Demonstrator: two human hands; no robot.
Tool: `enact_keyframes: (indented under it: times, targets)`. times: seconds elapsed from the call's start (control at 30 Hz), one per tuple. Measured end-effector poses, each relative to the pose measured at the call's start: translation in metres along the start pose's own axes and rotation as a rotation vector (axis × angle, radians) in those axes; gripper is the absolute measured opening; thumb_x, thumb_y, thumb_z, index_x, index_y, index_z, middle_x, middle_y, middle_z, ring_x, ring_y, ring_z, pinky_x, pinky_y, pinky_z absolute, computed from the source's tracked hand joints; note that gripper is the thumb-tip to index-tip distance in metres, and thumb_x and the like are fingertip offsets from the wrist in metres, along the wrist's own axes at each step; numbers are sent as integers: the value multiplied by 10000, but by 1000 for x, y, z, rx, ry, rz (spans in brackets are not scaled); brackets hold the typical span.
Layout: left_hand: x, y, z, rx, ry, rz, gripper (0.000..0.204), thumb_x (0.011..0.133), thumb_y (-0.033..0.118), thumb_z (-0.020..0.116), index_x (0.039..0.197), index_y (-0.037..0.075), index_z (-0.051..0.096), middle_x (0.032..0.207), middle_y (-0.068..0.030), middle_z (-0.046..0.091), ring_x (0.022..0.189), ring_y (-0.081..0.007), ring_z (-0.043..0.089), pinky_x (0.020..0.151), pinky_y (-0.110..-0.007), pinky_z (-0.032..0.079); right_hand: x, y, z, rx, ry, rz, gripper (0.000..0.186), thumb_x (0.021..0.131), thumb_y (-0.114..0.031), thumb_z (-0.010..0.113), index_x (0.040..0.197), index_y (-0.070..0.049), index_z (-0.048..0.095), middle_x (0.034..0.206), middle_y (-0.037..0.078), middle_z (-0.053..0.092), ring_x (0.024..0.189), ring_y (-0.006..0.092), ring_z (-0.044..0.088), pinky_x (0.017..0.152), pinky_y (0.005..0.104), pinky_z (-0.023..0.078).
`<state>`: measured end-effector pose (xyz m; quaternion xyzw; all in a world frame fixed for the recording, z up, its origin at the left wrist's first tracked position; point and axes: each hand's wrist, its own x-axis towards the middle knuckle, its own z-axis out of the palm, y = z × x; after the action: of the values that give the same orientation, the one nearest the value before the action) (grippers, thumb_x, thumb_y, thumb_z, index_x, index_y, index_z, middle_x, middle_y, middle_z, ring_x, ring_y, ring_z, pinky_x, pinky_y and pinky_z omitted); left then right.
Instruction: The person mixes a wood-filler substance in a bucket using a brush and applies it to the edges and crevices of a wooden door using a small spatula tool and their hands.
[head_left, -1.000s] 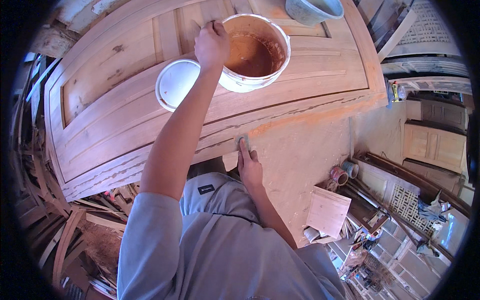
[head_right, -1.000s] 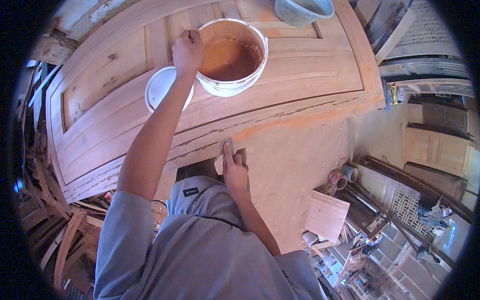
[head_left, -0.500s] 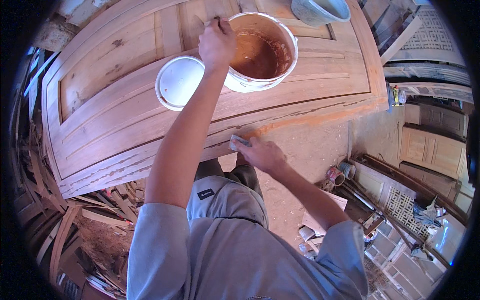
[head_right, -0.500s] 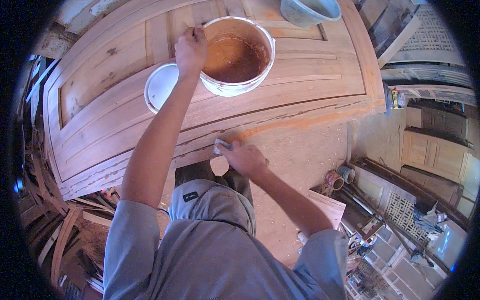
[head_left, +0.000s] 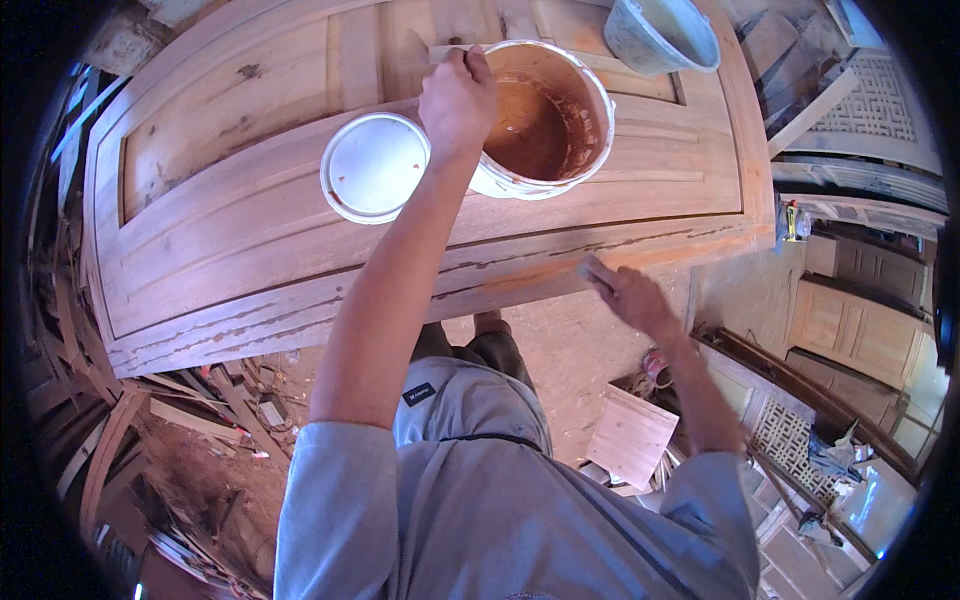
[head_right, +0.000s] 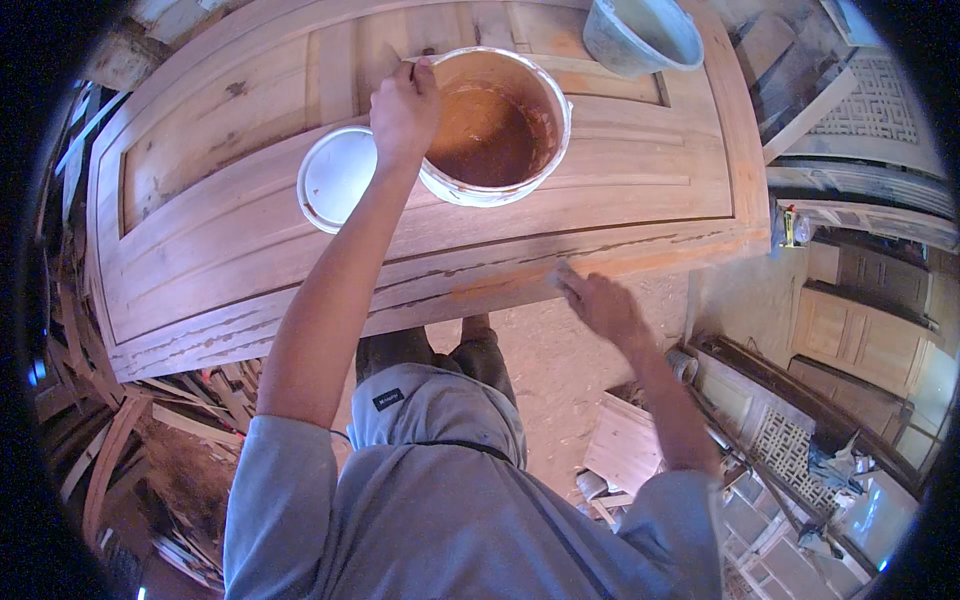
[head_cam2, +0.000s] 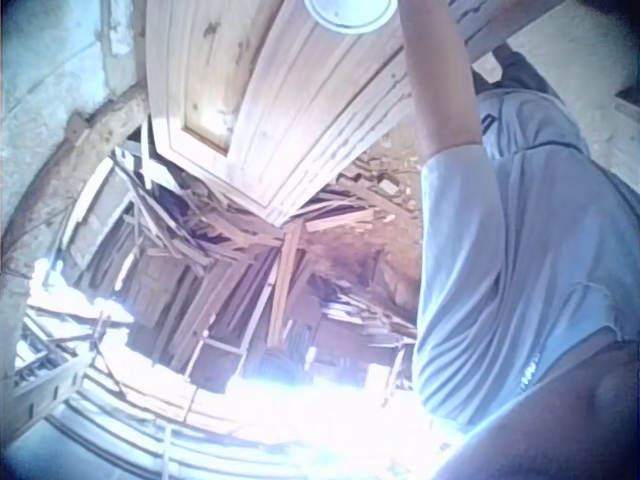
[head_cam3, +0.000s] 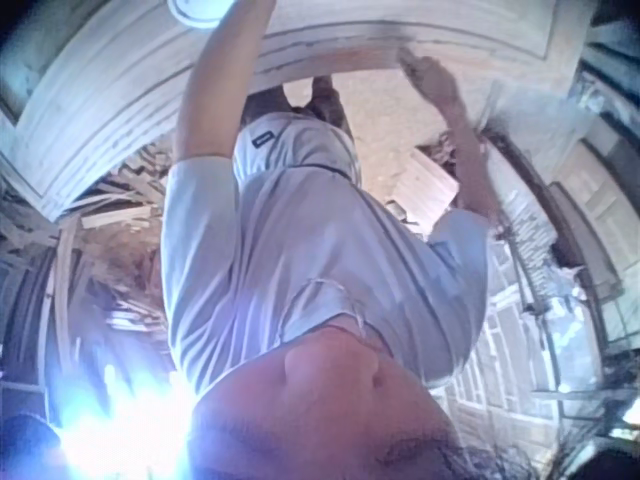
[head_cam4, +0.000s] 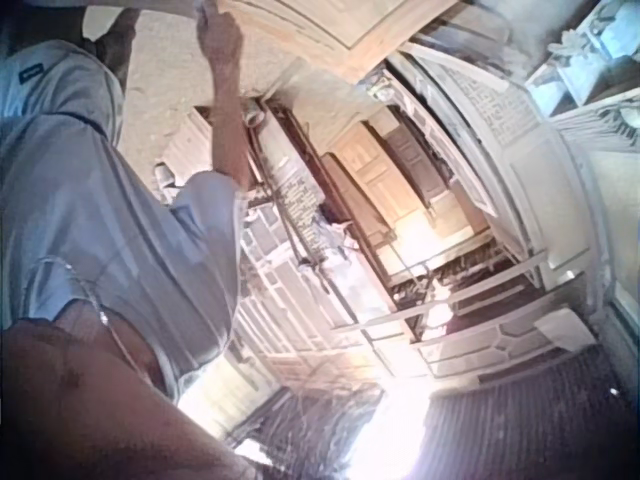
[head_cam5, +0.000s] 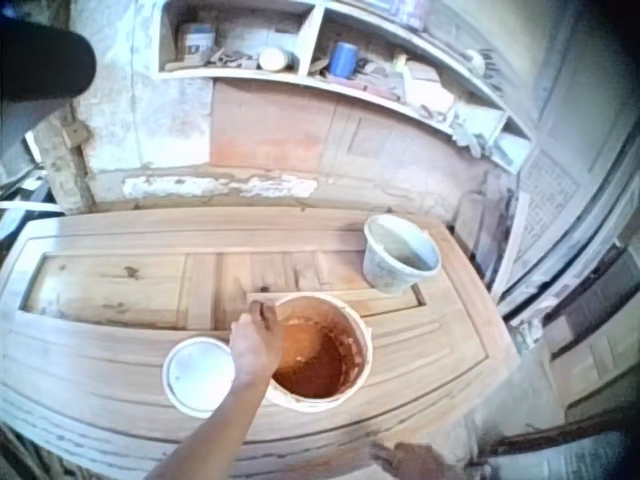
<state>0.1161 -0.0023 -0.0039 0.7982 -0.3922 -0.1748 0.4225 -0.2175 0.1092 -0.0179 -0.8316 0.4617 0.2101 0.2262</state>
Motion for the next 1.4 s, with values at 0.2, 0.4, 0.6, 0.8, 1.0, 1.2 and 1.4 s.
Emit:
enact_keyframes:
  times: [0.2,0.4,0.6,0.8,1.0,1.2,1.4]
  targets:
    - [-1,-1,0,6,4,20,369,968,341,478,931,29,671,870,-242,691,894,-467,651,827,-546,509,-26,-114,99,695,350,39,489,935,-162,576,1413,-148,474,853,282,635,780,423,633,727,497,509]
    - [-2,1,-2,40,-8,45,366,968,332,464,983,26,665,893,-256,687,902,-481,643,833,-555,505,-10,-181,112,606,353,215,505,959,-191,540,1451,-190,426,966,295,617,762,450,641,671,514,536]
    - [-1,-1,-2,27,-43,40,374,969,326,438,1015,27,658,960,-274,675,956,-488,624,865,-560,488,2,-188,130,452,387,294,496,962,-252,534,1448,-223,441,781,254,591,685,439,619,611,517,520]
    - [1,-8,0,8,-35,48,388,967,327,436,994,11,660,940,-281,674,933,-488,632,856,-556,496,-3,-194,107,408,309,291,494,961,-263,536,1446,-243,444,778,244,583,643,429,616,605,525,525]
    - [0,-3,4,8,-3,69,394,961,334,447,947,9,668,909,-287,677,901,-483,647,843,-548,512,7,-209,167,409,540,268,491,951,-231,555,1433,-233,462,751,238,576,621,423,612,577,509,524]
    - [4,-9,-1,21,36,70,384,953,323,461,940,5,675,890,-288,677,888,-485,651,837,-541,520,2,-215,134,493,467,221,530,952,-217,554,1462,-249,414,792,245,586,613,424,610,564,497,528]
    - [-2,-1,1,-9,31,71,373,955,308,457,949,9,680,889,-283,679,889,-489,647,832,-547,517,7,-217,177,393,503,236,526,954,-209,550,1462,-222,412,937,250,602,649,437,620,584,502,538]
